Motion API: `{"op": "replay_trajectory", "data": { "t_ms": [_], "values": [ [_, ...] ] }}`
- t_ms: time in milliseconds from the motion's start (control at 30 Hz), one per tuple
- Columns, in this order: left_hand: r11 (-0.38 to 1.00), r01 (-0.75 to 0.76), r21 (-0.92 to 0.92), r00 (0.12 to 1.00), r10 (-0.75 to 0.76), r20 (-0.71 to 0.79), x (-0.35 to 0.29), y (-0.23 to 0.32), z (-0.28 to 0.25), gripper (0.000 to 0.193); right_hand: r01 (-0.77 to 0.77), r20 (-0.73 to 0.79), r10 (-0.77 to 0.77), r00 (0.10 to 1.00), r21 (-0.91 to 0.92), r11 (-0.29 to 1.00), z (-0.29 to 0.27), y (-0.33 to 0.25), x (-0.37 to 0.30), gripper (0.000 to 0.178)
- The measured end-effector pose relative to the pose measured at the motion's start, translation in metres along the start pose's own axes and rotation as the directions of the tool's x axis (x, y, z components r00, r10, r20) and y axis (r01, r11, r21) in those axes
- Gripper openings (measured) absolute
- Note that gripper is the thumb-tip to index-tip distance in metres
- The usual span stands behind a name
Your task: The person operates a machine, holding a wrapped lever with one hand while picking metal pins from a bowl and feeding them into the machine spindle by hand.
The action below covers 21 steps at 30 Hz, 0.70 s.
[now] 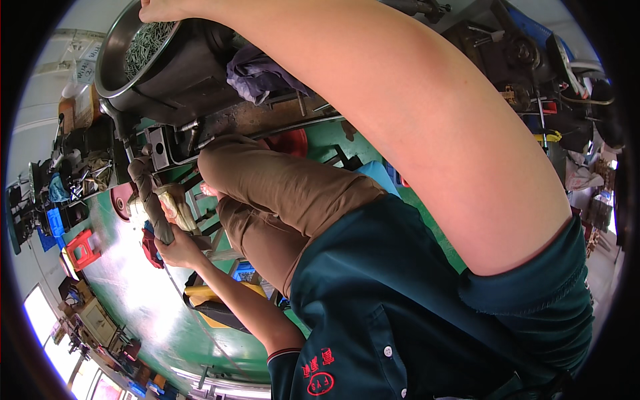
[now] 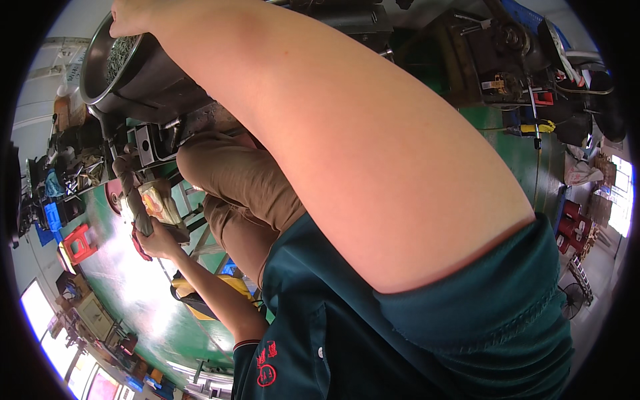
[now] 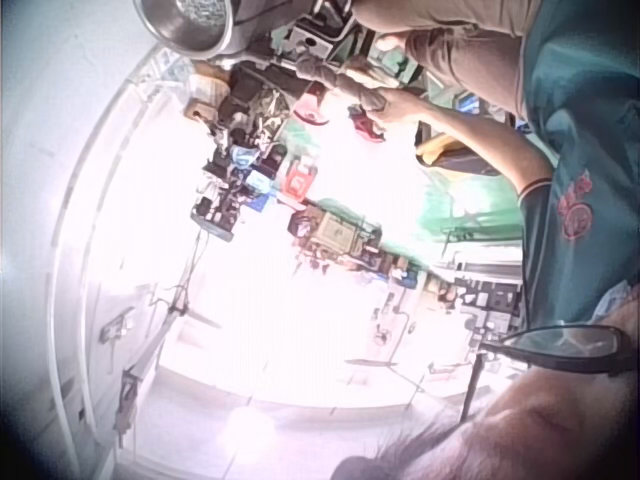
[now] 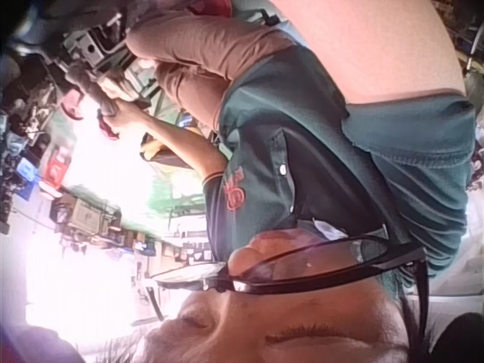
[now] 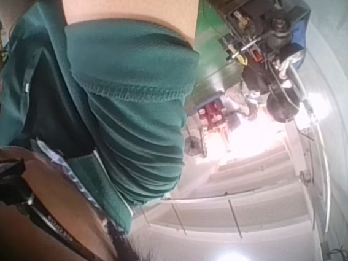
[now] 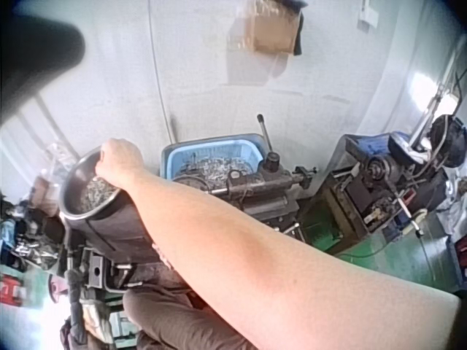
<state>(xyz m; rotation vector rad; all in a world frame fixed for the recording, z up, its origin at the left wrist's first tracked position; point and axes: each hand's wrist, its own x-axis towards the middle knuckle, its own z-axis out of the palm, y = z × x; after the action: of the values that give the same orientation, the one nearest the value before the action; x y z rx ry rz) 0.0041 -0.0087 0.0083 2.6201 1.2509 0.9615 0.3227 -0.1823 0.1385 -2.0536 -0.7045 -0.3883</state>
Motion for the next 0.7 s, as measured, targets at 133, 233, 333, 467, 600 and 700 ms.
{"op": "replay_trajectory", "data": {
  "t_ms": [133,233,333,467,600,700],
  "values": [
    [1.000,-0.002,-0.021,1.000,0.002,-0.001,0.0001,-0.0003,0.0018,0.036,-0.009,0.014,0.009,1.000,0.004,1.000,-0.0019,0.0004,0.0003,0.014],
    [1.000,0.018,-0.023,1.000,-0.018,0.009,-0.0001,-0.0014,0.0006,0.037,-0.016,0.021,0.016,1.000,0.005,1.000,-0.0022,-0.0022,0.0000,0.014],
    [1.000,0.013,-0.027,1.000,-0.013,0.005,-0.0002,-0.0007,-0.0003,0.037,-0.028,0.036,0.028,0.999,0.011,1.000,-0.0030,-0.0038,-0.0008,0.014],
    [1.000,0.022,-0.004,1.000,-0.022,0.010,0.0000,0.0002,0.0004,0.037,-0.078,0.071,0.076,0.995,0.023,0.997,-0.0041,-0.0037,0.0005,0.014],
    [1.000,0.020,-0.004,1.000,-0.020,0.009,-0.0001,-0.0013,0.0008,0.037,-0.060,0.046,0.058,0.997,0.041,0.997,-0.0035,-0.0025,-0.0011,0.014],
    [1.000,0.015,-0.017,1.000,-0.014,0.008,0.0000,-0.0009,0.0005,0.036,0.007,-0.008,-0.007,1.000,0.020,1.000,-0.0031,-0.0015,-0.0016,0.014]
  ]
}}
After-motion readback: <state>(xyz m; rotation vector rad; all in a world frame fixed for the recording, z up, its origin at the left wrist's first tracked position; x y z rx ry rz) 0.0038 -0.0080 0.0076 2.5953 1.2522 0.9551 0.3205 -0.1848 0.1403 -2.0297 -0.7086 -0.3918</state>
